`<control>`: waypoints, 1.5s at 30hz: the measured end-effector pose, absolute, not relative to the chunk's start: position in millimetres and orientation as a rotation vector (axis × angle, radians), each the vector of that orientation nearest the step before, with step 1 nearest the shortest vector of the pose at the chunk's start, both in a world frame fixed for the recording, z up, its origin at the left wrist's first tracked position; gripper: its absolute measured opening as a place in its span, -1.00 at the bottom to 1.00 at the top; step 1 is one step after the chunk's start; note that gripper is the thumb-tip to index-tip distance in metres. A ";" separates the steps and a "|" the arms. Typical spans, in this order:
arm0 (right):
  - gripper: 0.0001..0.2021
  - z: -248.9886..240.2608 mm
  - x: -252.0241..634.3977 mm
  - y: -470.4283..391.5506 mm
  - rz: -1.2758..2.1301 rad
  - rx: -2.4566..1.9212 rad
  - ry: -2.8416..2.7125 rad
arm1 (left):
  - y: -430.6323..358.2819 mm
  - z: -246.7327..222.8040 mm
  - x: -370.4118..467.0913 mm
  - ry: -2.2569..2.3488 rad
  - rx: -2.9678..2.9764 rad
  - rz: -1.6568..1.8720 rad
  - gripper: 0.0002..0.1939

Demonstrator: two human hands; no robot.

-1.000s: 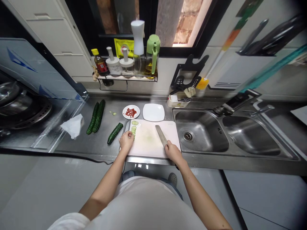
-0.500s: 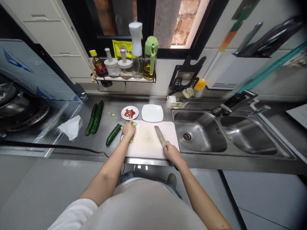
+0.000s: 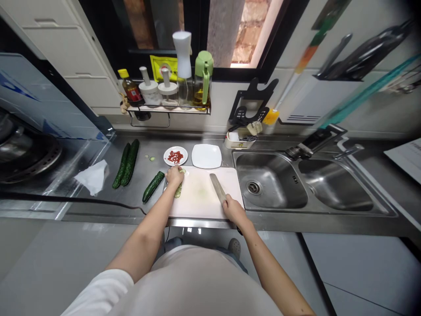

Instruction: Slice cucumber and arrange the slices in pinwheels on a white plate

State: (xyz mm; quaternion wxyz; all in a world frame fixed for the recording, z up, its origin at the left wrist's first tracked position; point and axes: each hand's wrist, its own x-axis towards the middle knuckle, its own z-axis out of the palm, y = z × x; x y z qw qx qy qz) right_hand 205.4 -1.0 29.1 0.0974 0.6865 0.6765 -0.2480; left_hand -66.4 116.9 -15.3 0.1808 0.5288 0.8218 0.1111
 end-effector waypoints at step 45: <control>-0.74 39.3 203.8 -16.4 -0.680 1.923 2.067 | 63.6 -11.7 -15.1 1.958 1.709 0.321 -0.81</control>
